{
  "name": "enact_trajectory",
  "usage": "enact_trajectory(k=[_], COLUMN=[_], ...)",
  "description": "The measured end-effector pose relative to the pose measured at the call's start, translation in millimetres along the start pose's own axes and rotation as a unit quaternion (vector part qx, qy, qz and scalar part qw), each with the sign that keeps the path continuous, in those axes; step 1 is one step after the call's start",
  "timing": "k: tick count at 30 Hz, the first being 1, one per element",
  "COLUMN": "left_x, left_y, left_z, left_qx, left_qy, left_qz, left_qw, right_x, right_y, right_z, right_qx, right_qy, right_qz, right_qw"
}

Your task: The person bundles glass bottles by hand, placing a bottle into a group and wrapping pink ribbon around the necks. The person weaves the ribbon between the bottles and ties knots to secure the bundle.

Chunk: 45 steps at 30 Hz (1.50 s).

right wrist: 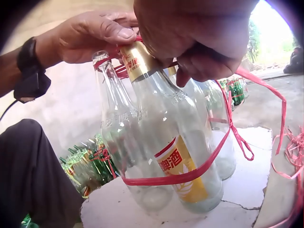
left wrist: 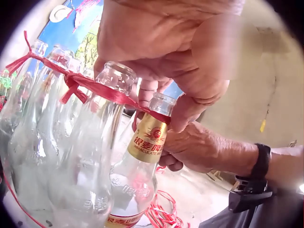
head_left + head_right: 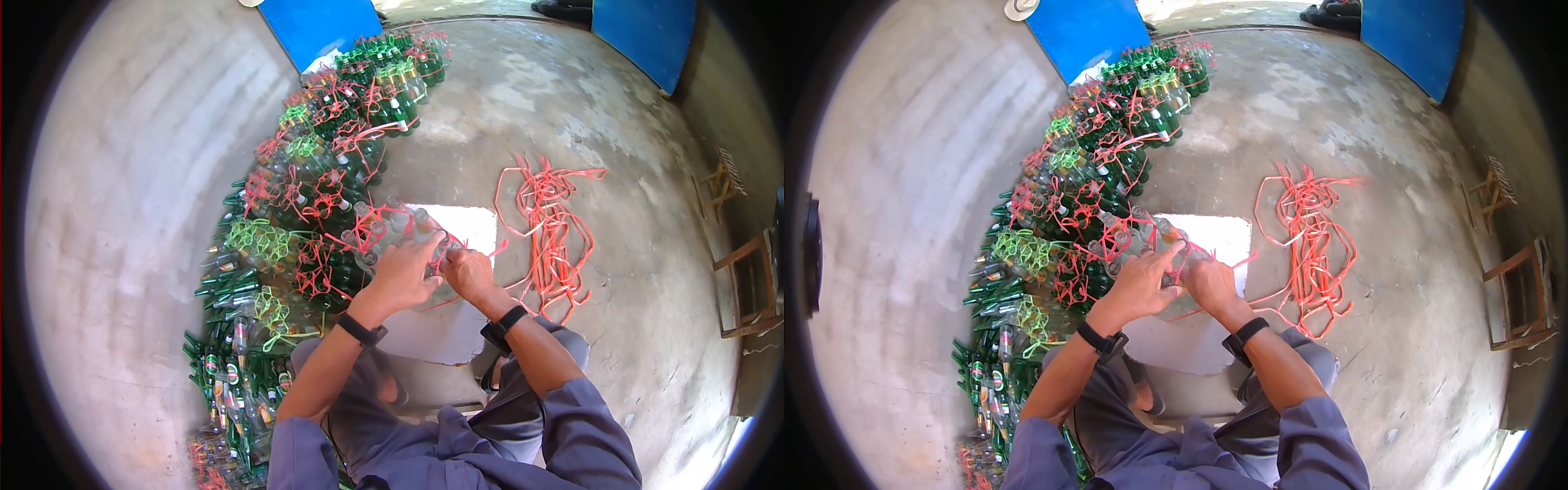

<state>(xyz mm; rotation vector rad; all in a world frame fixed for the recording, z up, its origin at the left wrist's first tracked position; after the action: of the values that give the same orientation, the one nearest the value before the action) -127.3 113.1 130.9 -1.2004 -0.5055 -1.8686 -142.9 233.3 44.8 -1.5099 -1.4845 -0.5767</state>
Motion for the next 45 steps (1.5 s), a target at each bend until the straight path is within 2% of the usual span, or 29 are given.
enact_trajectory(k=[7, 15, 18, 23, 26, 28, 29, 31, 34, 41, 45], left_x=[3.2, 15.1, 14.8, 14.4, 15.1, 21.9, 21.3, 30.9, 35.4, 49.7, 53.9], left_y=[-1.8, -1.3, -1.2, 0.5, 0.8, 1.3, 1.3, 1.9, 4.7, 8.8, 11.8], left_z=[-2.3, 2.9, -1.7, -5.5, -5.9, -10.2, -13.3, -14.0, -23.3, -30.6, -45.5], left_qx=[-0.004, -0.01, -0.001, -0.008, -0.022, -0.042, -0.041, -0.069, -0.023, -0.031, 0.012], left_qy=[0.012, 0.034, 0.053, 0.057, 0.043, 0.091, 0.09, 0.069, 0.044, 0.008, 0.032], left_qz=[-0.022, -0.03, -0.047, -0.051, -0.037, 0.017, 0.017, 0.084, 0.111, 0.133, 0.119], left_qw=[1.0, 0.999, 0.998, 0.997, 0.998, 0.995, 0.995, 0.992, 0.993, 0.991, 0.992], right_x=[9.4, 16.6, 11.1, 7.6, 10.1, 11.2, 11.8, 12.4, 12.9, 19.1, 20.3], right_y=[-0.3, 0.7, 0.1, -0.7, -1.5, -1.7, -2.0, -2.6, -2.0, 0.4, 0.4], right_z=[-4.8, -5.1, -6.7, -6.5, -8.3, -9.5, -9.9, -10.7, -11.7, -12.3, -13.7], right_qx=[0.035, 0.077, 0.101, 0.091, 0.08, 0.073, 0.069, 0.067, 0.056, 0.059, 0.078], right_qy=[-0.044, -0.065, -0.082, -0.059, -0.049, -0.049, -0.055, -0.061, -0.074, -0.078, -0.091], right_qz=[-0.005, -0.086, -0.073, -0.064, -0.059, -0.059, -0.054, -0.05, -0.043, -0.065, -0.055], right_qw=[0.998, 0.991, 0.989, 0.992, 0.994, 0.994, 0.995, 0.995, 0.995, 0.993, 0.991])
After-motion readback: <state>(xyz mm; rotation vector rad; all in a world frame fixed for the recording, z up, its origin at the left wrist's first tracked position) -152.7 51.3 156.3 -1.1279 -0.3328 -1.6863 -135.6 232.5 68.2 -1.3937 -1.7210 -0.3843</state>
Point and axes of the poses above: each hand's wrist, its own y-axis away from the middle knuckle, its own x-axis out of the back of the hand, z = x × y, the point moved 7 cm from there along -y, towards the middle knuckle, and after that the axes turned 9 degrees about y, right-handed, at the moved point
